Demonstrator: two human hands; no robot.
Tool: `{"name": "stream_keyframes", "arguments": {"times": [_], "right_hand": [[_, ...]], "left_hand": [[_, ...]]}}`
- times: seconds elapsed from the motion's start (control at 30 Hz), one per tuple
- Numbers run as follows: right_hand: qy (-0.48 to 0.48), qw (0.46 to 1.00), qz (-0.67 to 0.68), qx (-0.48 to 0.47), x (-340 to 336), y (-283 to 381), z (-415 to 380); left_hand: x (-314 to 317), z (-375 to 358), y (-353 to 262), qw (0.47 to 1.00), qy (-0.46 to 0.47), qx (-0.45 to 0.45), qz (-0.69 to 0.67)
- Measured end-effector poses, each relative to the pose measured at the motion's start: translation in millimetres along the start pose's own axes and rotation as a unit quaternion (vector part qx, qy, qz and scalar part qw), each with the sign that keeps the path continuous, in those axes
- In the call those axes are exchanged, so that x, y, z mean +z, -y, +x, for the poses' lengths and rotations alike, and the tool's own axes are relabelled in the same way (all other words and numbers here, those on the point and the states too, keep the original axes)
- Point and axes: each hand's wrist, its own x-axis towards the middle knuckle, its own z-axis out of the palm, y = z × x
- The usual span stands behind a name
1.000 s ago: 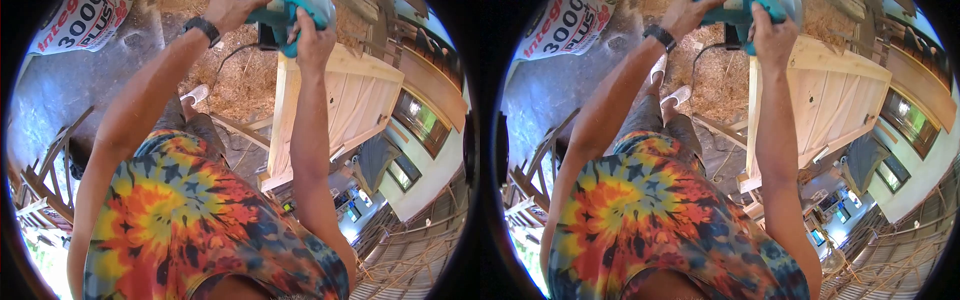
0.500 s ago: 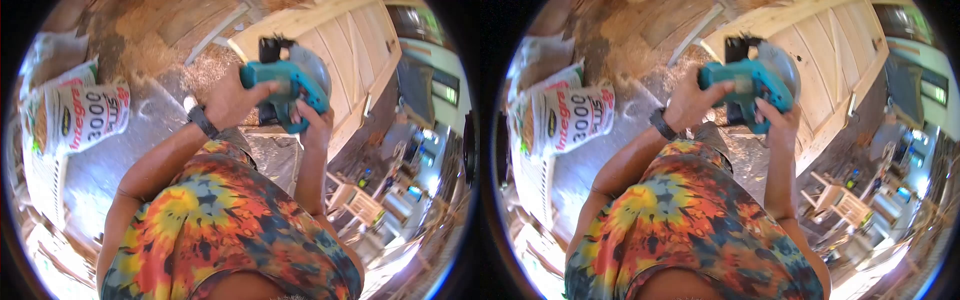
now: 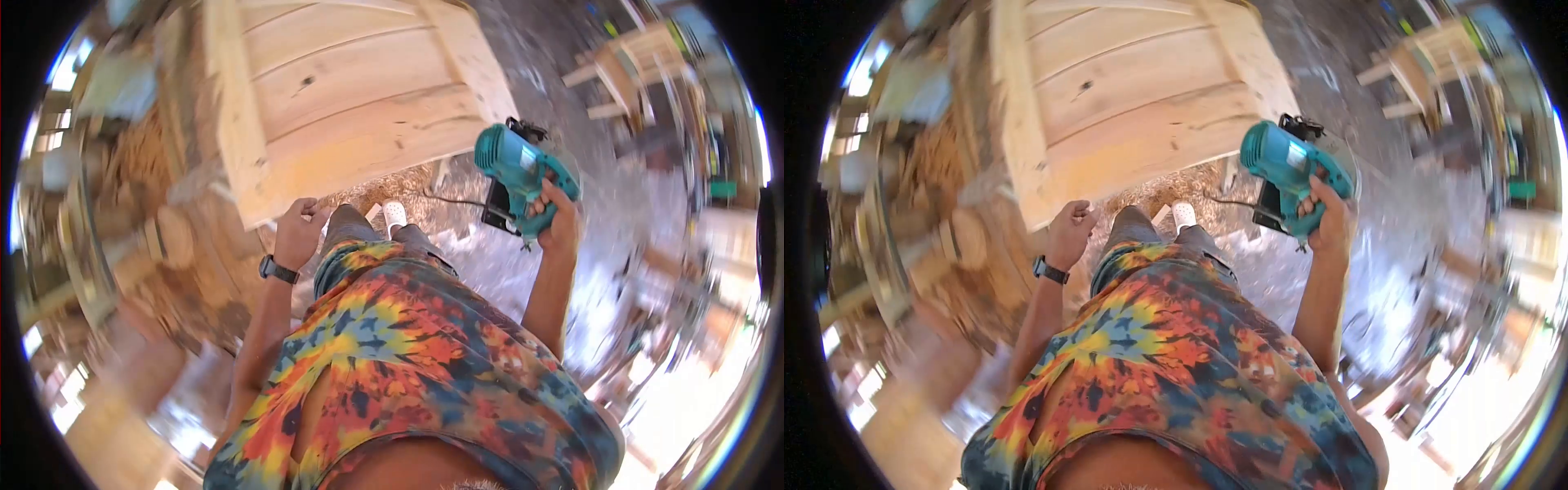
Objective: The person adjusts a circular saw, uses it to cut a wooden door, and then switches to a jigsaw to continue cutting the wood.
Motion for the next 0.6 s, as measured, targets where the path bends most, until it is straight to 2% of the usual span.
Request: {"name": "stream_keyframes", "arguments": {"times": [0.07, 0.1, 0.17, 0.23, 0.3, 0.33, 0.4, 0.43, 0.5, 0.57, 0.6], "right_hand": [[-0.065, 0.997, 0.033, -0.027, -1, 4, -5], [-0.090, 0.994, 0.042, -0.050, 3, -2, -9], [-0.145, 0.986, 0.056, -0.061, 21, -26, -20], [-0.190, 0.977, 0.073, -0.069, 13, -53, -40], [-0.237, 0.964, 0.099, -0.071, 33, -61, -58], [-0.255, 0.959, 0.109, -0.067, 45, -66, -63], [-0.291, 0.946, 0.122, -0.067, 63, -80, -64], [-0.300, 0.942, 0.130, -0.072, 68, -81, -71], [-0.324, 0.934, 0.127, -0.077, 86, -84, -74], [-0.335, 0.932, 0.103, -0.089, 96, -85, -74], [-0.343, 0.929, 0.106, -0.091, 100, -84, -73]], "left_hand": [[-1, 31, -36, 0.998, 0.067, -0.008, -0.007], [7, 50, -33, 0.989, 0.134, -0.024, -0.064], [22, 93, -26, 0.960, 0.240, 0.146, 0.002], [62, 101, -31, 0.907, 0.361, 0.218, -0.012], [101, 114, -28, 0.841, 0.349, 0.413, 0.006], [112, 118, -32, 0.829, 0.374, 0.416, 0.008], [123, 125, -32, 0.814, 0.499, 0.294, -0.038], [124, 124, -28, 0.804, 0.515, 0.295, -0.030], [136, 140, 3, 0.708, 0.677, 0.199, 0.037], [114, 135, 37, 0.677, 0.731, 0.081, -0.018], [86, 129, 23, 0.677, 0.729, 0.100, 0.016]]}}
